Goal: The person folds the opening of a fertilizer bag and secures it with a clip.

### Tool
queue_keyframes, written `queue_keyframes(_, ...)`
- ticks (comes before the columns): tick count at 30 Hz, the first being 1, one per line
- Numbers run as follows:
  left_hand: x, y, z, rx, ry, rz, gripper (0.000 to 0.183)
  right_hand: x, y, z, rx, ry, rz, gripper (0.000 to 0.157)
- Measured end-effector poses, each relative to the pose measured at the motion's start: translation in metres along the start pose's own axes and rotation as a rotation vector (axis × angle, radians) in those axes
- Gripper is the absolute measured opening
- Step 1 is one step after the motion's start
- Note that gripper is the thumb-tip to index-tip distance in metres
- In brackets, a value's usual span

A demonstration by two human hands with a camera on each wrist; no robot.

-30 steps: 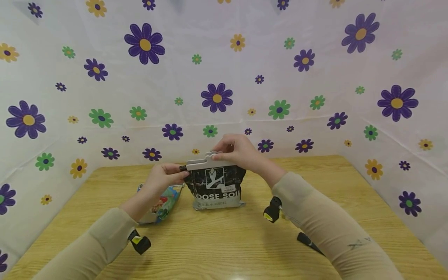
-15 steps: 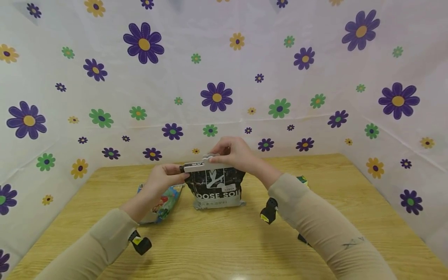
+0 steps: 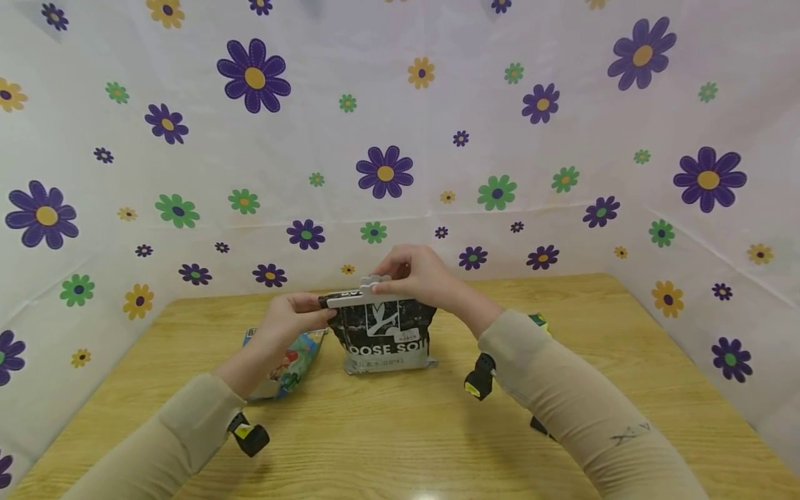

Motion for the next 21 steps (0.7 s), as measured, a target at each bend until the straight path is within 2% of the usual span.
queue_keyframes(12, 0.0014, 0.0015, 0.0014, 0.005, -0.008, 0.006, 0.027, -0.0002, -0.0013, -0.002, -0.006, 0.015, 0.014, 0.022)
queue_keyframes(21, 0.0013, 0.0025, 0.0008, -0.001, -0.009, -0.006, 0.025, 0.0006, -0.0028, -0.002, 0.009, 0.029, -0.041, 0.027)
Point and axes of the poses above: each hand's wrist, its own z-axis towards the middle knuckle, its own x-axis out of the palm, y = z × x, the point moved 6 cm from there along z, towards the middle knuckle, and after that the axes turned 9 degrees about -z, right-handed, at the moved point
